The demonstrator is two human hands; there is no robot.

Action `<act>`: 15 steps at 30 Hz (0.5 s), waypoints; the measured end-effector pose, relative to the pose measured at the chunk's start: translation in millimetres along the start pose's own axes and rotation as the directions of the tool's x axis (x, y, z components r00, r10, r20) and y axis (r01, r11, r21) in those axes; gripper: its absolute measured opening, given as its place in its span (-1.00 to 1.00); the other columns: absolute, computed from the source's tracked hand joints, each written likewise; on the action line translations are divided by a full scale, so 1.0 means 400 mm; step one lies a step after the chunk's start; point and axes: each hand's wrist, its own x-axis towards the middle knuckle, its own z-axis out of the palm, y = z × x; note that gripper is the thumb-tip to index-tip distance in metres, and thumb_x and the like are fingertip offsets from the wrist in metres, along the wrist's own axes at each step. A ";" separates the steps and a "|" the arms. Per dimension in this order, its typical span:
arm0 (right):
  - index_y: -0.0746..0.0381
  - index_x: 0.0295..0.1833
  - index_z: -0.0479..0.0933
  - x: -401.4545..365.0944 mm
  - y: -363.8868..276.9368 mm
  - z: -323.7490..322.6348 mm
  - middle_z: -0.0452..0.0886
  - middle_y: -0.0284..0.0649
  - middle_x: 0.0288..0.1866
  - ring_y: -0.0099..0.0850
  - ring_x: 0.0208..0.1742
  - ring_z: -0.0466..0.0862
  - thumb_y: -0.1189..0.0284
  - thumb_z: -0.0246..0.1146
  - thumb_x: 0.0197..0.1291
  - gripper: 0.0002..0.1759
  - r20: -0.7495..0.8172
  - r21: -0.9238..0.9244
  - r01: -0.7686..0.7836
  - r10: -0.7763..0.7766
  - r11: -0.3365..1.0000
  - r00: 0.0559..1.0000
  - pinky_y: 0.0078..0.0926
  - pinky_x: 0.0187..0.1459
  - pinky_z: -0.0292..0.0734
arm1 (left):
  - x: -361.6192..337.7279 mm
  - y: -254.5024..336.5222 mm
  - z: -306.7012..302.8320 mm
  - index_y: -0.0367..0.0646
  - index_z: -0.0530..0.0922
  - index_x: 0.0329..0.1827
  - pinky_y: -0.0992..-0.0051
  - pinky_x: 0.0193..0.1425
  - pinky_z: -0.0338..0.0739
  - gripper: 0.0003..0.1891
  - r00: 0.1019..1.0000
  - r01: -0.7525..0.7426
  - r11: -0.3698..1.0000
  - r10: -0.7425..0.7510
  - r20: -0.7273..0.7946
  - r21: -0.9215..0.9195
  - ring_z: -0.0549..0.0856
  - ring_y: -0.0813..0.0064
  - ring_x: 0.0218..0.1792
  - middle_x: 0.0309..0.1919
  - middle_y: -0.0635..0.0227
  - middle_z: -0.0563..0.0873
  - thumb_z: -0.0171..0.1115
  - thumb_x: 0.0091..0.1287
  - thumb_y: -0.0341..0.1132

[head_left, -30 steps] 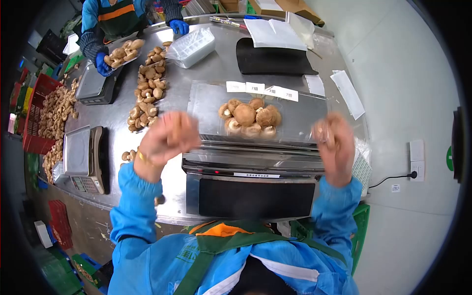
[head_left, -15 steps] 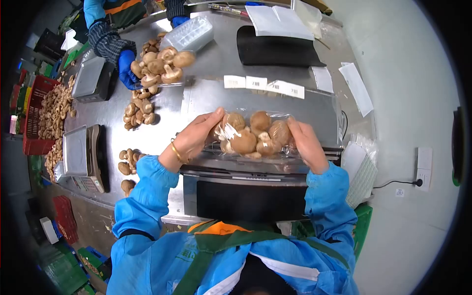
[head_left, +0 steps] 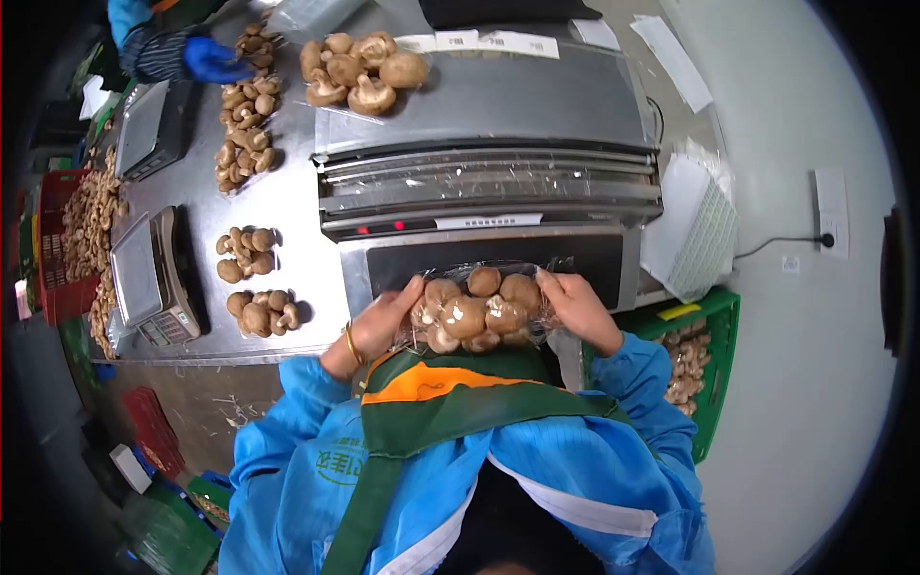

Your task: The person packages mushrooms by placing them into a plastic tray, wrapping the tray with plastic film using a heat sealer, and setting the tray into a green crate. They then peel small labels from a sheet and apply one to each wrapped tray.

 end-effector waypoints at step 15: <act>0.33 -0.31 0.60 -0.063 0.351 0.103 0.58 -0.28 -0.48 -0.47 -0.47 0.50 0.46 0.08 0.20 -0.79 -0.116 -0.013 -0.075 0.073 0.997 0.991 -0.41 -0.41 0.43 | 0.065 -0.387 -0.139 -0.23 0.61 -0.10 0.56 -0.22 0.55 -0.76 0.856 -0.327 0.768 0.488 -0.172 0.551 0.66 0.51 -0.31 -0.35 0.26 0.68 0.09 0.33 -0.28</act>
